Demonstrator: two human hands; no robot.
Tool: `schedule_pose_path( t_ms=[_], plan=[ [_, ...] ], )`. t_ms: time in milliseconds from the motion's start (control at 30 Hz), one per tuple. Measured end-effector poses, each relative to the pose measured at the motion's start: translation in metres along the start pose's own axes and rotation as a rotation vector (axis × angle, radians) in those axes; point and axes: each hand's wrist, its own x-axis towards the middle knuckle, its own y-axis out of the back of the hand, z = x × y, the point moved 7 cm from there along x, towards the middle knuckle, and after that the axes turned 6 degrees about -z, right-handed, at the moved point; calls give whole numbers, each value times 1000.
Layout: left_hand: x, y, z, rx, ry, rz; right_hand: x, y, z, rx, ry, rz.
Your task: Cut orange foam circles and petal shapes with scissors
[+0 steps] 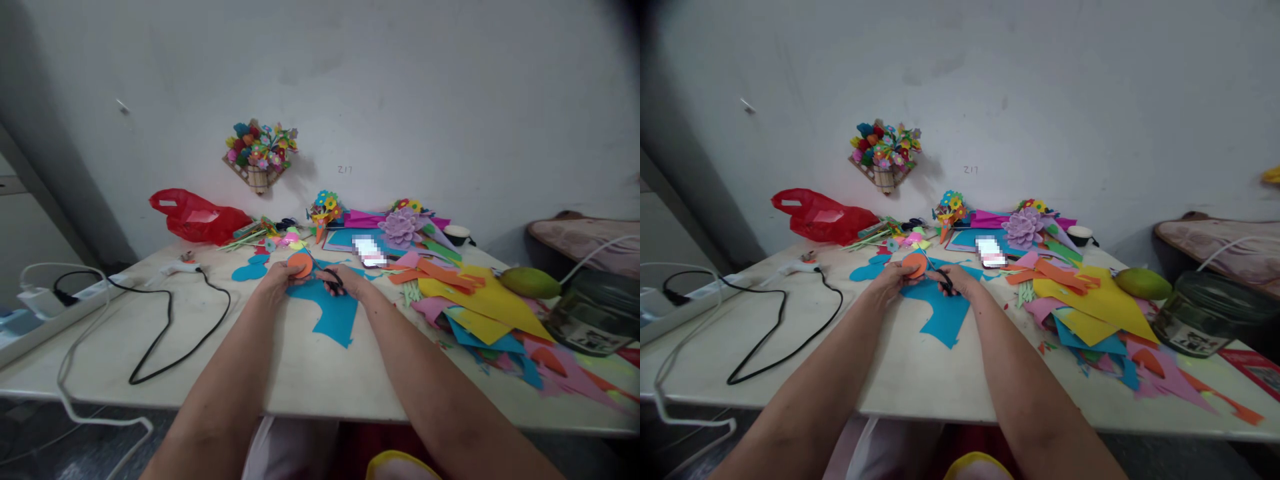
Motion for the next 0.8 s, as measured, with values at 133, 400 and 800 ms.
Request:
schedule_pose_path(
  t_ms=[133, 400, 800],
  plan=[
    [-4, -4, 2, 13, -1, -8, -2, 0, 0, 9, -13, 6],
    [-3, -5, 2, -15, -25, -11, -1, 0, 0, 18, 2, -4],
    [-7, -8, 6, 23, -57, 19, 3, 0, 1, 20, 17, 22]
  ],
)
